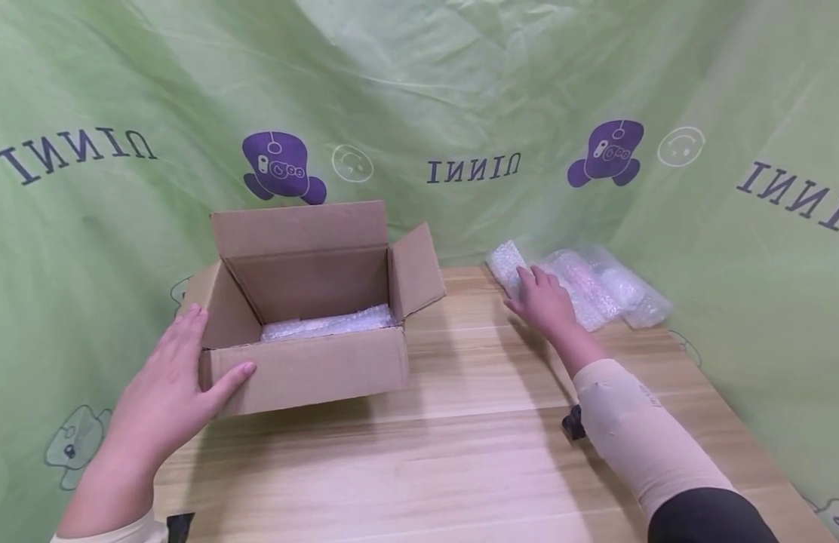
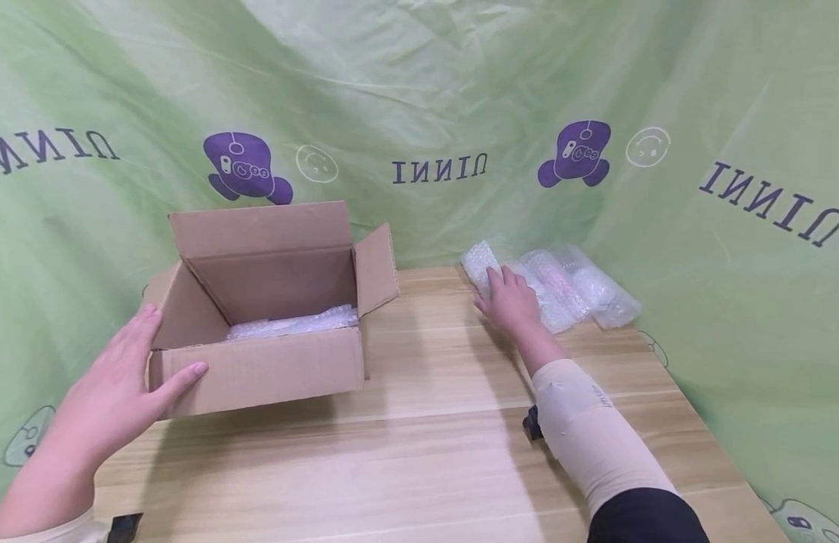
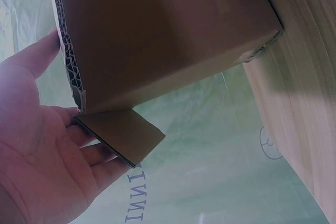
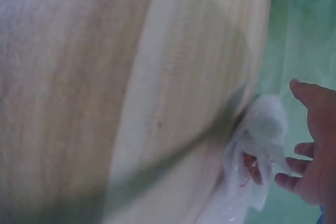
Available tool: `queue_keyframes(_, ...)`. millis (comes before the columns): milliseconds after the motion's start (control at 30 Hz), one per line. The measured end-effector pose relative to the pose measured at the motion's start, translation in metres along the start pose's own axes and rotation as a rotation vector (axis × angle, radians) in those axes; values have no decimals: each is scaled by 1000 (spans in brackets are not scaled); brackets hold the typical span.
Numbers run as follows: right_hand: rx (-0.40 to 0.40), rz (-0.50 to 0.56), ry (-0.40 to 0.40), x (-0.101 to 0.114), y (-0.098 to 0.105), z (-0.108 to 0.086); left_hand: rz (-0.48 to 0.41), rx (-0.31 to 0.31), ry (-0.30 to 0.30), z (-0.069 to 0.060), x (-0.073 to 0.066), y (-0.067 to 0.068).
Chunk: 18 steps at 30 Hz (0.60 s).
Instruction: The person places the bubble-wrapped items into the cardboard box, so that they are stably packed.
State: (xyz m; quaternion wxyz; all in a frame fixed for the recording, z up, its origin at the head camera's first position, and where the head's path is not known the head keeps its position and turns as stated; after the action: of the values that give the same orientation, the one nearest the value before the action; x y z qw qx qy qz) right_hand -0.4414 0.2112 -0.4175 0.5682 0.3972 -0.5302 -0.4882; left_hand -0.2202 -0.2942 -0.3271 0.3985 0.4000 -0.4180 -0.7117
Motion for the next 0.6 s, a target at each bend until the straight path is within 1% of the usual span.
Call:
queue_keyframes(133, 0, -33, 2, -4, -8, 1, 1, -3, -2, -1, -1, 1)
queue_keyframes(300, -48, -113, 36, -8, -14, -1, 1, -5, -5, -1, -2, 0)
queue_keyframes(467, -75, -127, 48, -9, -17, -1, 0, -4, -4, -1, -2, 1)
queue_keyframes(600, -59, -139, 38, -8, -18, 2, 1, -6, -6, -1, -2, 1)
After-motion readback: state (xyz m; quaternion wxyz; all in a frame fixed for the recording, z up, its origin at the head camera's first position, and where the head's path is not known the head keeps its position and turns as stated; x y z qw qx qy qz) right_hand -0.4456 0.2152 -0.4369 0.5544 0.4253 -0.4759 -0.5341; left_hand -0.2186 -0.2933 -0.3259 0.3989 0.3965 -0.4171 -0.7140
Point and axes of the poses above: each hand's wrist, its own z-axis towards the middle knuckle, its own y-axis out of the back of the hand, x = y × z, the point moved 10 cm from there along z, towards the middle knuckle, and after that the axes turned 14 degrees about -y, right-handed, at the moved point
